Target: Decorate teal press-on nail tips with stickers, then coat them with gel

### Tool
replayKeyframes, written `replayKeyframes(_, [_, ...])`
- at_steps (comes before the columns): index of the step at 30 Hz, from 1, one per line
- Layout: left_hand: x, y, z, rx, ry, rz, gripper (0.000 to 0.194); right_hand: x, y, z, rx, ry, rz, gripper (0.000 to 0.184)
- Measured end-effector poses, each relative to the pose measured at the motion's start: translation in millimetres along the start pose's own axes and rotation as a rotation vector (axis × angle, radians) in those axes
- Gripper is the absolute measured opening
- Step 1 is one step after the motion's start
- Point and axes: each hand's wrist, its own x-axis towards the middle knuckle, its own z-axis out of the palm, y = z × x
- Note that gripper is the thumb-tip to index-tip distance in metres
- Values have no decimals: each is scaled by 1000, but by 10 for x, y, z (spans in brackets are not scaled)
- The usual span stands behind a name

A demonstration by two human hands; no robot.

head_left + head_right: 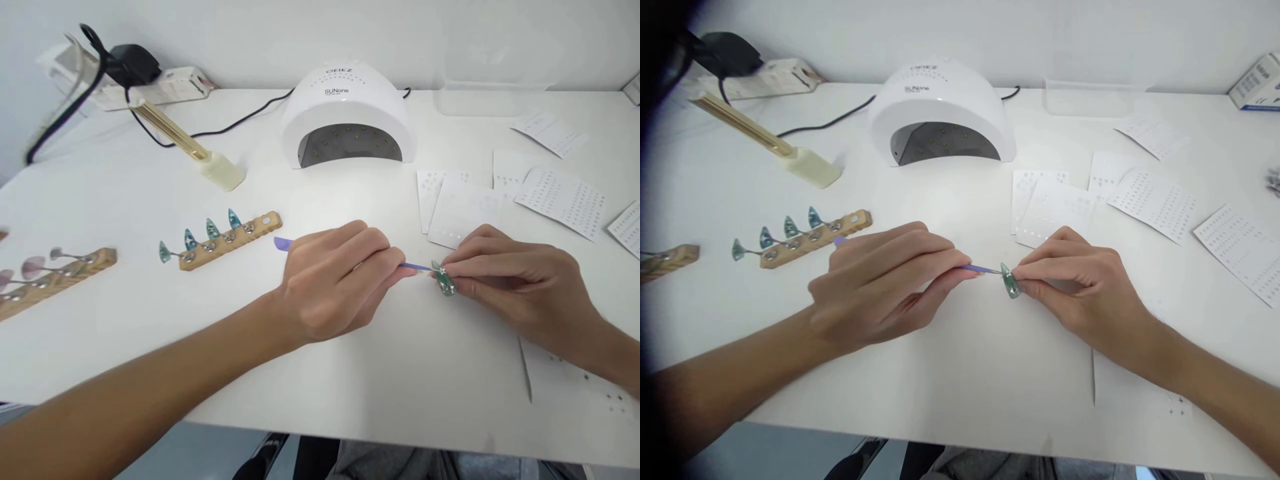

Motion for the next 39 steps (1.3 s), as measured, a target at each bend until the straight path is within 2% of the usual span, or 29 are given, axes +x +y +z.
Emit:
replayKeyframes(11, [-18, -26, -47, 42, -44, 51, 14, -1, -4, -5, -6, -4, -2, 27])
replayKeyframes(39, [8, -16, -67, 103, -36, 76, 14, -2, -2, -7, -5, -10, -9, 27])
